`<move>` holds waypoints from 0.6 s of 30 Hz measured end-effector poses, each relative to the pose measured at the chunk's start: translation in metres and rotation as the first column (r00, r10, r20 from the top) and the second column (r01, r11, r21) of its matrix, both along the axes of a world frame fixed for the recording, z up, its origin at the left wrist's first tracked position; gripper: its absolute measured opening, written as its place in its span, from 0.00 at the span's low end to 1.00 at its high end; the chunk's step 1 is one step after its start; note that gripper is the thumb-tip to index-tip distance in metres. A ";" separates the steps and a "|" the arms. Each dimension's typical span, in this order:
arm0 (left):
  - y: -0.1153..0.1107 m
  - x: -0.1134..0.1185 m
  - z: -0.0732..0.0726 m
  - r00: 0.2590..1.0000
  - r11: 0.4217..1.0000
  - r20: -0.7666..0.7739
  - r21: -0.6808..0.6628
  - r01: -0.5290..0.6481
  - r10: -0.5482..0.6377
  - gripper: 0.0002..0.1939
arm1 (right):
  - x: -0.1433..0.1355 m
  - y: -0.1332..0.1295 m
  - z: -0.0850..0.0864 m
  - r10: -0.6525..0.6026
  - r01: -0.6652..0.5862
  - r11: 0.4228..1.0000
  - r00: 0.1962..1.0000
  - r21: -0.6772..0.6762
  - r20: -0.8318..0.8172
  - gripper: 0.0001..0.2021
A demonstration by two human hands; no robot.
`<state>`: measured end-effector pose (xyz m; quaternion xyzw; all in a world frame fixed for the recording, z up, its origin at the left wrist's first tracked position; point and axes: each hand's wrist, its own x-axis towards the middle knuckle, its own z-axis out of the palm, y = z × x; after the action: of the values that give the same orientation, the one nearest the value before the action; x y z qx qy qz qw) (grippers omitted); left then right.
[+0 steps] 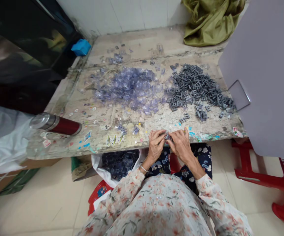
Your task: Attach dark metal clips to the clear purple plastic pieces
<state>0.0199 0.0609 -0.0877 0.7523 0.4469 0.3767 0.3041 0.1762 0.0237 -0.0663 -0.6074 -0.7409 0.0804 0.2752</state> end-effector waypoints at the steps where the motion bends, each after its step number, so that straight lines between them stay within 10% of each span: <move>1: 0.000 0.000 -0.001 1.000 1.000 -0.007 0.004 0.003 -0.003 0.13 | 0.001 0.000 -0.001 0.000 0.000 1.000 1.000 -0.003 0.005 0.13; 18: 0.000 0.001 0.000 0.983 0.998 -0.182 0.050 0.037 -0.028 0.12 | 0.005 -0.002 -0.008 0.023 -0.021 0.999 0.998 -0.034 0.063 0.09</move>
<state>0.0205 0.0605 -0.0882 0.7984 0.4501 0.3135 0.2483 0.1810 0.0217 -0.0747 -0.6058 -0.7546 0.0764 0.2404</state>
